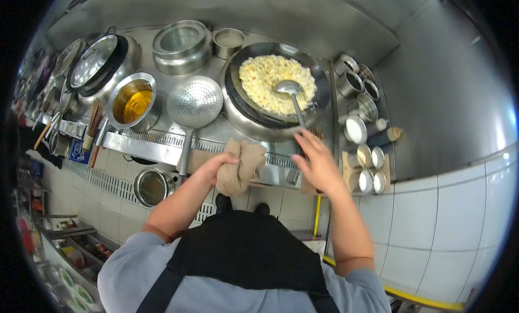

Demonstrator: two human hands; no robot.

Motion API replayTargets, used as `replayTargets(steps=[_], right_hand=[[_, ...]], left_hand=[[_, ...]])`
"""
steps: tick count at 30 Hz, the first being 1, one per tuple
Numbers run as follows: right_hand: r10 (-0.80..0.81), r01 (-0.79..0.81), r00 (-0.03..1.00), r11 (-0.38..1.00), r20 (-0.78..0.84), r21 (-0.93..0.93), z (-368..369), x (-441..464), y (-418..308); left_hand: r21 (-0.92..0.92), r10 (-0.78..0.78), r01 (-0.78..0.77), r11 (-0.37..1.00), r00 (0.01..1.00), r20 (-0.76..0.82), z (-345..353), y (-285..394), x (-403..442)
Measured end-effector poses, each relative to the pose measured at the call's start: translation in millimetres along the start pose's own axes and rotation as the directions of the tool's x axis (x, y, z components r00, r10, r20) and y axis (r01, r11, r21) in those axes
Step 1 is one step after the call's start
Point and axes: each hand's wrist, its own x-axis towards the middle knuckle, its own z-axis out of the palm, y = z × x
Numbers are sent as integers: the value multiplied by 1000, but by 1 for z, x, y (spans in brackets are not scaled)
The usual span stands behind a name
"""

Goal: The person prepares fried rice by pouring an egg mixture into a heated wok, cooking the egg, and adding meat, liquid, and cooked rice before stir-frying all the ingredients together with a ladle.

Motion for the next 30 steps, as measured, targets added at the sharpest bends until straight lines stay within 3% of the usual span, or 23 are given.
replayTargets(steps=[2, 4, 5, 6, 7, 8, 9, 11, 13, 14, 16, 18, 20, 22, 24, 25, 27, 30], right_hand=[[-120, 134, 991, 942, -65, 306, 14, -5, -27], [7, -57, 996, 805, 85, 591, 25, -20, -47], [24, -30, 1000, 852, 19, 522, 29, -30, -52], [16, -16, 1000, 851, 4, 525, 29, -41, -51], [15, -11, 1000, 794, -2, 608, 30, -53, -50], [15, -8, 1000, 727, -4, 687, 32, -65, -47], [12, -2, 1000, 724, -10, 690, 33, -79, -42], [-127, 164, 986, 842, -107, 513, 27, -110, -31], [-81, 110, 994, 862, -79, 494, 9, -146, -31], [-35, 52, 998, 881, -45, 471, 2, -164, -30], [19, 12, 998, 872, -57, 489, -3, -201, -20], [59, -10, 995, 858, -79, 514, -4, -234, -7], [182, -146, 983, 828, -13, 542, 3, -268, 10], [238, -178, 971, 809, -35, 561, 9, -299, 20], [286, -213, 957, 792, -40, 572, 21, -326, 24], [275, -204, 961, 782, -33, 588, 28, -336, 24], [253, -190, 967, 798, -32, 571, 40, -353, 21], [193, -122, 981, 730, -32, 673, 62, -364, 19]], left_hand=[[125, 20, -28, 992, 998, 61, 27, -3, 0], [253, 15, -44, 967, 993, 115, 54, -10, -3], [271, 10, -42, 962, 993, 117, 60, -18, -2], [173, 18, -36, 984, 994, 106, 66, -27, -1], [69, 27, -34, 997, 995, 93, 70, -37, -2], [79, 33, -40, 996, 995, 91, 75, -47, -5], [50, 22, -27, 998, 994, 103, 80, -59, -7], [25, 5, -8, 1000, 993, 115, 90, -89, -9], [425, 313, -299, 854, 949, 39, 102, -120, -9], [438, 295, -282, 853, 955, 40, 111, -137, -9], [776, 357, -291, 560, 930, 91, 129, -173, -12], [766, 394, -282, 578, 918, 41, 129, -209, -2], [738, 423, -259, 624, 905, -40, 133, -236, 5], [818, 538, -270, 508, 841, -56, 143, -259, 9], [884, 630, -334, 326, 774, 60, 154, -276, 13], [890, 627, -330, 314, 776, 66, 163, -278, 12], [954, 659, -286, 86, 735, 160, 183, -284, 12], [973, 549, -191, 131, 831, 89, 196, -283, 10]])
